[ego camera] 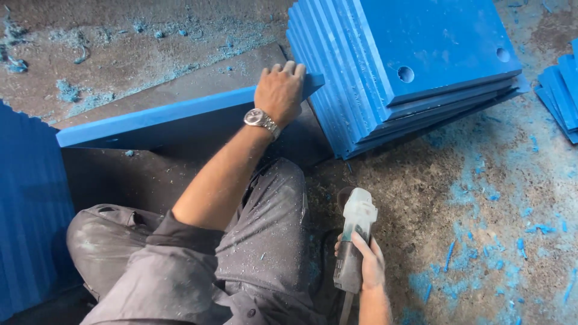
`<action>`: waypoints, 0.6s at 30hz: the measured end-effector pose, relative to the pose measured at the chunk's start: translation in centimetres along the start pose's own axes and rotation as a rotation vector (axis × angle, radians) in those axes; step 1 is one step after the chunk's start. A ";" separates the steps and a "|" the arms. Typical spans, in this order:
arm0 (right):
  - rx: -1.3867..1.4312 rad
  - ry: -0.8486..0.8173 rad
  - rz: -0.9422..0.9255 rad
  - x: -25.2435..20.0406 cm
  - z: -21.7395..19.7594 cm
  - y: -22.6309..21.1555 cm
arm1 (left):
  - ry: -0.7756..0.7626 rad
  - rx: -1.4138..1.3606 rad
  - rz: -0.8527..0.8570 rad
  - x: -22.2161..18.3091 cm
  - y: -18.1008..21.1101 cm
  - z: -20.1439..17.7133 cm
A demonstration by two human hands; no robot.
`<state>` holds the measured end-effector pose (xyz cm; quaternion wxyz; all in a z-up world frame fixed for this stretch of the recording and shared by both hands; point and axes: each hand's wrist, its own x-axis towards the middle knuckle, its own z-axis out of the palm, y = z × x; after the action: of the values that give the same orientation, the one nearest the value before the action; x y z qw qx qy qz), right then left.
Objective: Trimming the edges of blue plastic plates using a hand-held angle grinder.
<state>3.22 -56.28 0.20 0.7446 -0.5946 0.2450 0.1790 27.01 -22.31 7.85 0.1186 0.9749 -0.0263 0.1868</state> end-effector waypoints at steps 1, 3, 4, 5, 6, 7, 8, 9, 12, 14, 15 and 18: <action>0.003 -0.005 -0.001 -0.3 -0.1 0.0 | 0.002 0.005 0.000 0.3 0.2 0.3; -0.010 0.030 0.021 -0.8 -0.5 0.3 | -0.134 -0.065 -0.058 0.6 0.5 0.8; -0.009 0.021 0.021 -0.9 -1.0 0.4 | -0.131 -0.057 -0.061 1.2 -0.1 1.2; 0.000 0.016 0.002 -1.1 -1.5 0.7 | -0.099 -0.074 -0.039 1.6 -0.7 1.5; 0.008 0.010 -0.016 -1.4 -2.0 1.1 | -0.066 -0.091 -0.017 1.9 -1.3 1.9; 0.008 0.005 -0.006 -2.0 -2.2 1.0 | -0.073 -0.084 -0.023 2.2 -2.1 0.6; 0.008 -0.005 -0.029 -2.7 -2.4 0.9 | -0.023 -0.067 -0.020 2.5 -2.9 -0.6; 0.010 -0.020 -0.063 -2.6 -2.3 0.5 | 0.039 -0.046 -0.014 3.6 -4.0 -2.0; -0.013 -0.032 -0.103 -3.4 -1.6 -0.4 | 0.171 -0.089 0.035 3.4 -10.4 -6.5; -0.011 -0.044 -0.104 -3.3 -1.3 -1.0 | 0.152 -0.127 0.035 0.3 -13.1 -12.7; -0.013 -0.053 -0.102 -3.3 -1.0 -1.2 | 0.129 -0.168 0.034 -1.3 -14.5 -16.0; 0.025 -0.109 -0.148 -2.8 -0.6 -1.1 | 0.265 -0.624 0.020 -7.5 -16.1 -22.3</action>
<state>1.43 -57.01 2.59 0.7755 -0.5909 0.1619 0.1523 13.63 -1.27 21.64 0.4116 0.8585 -0.0761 0.2961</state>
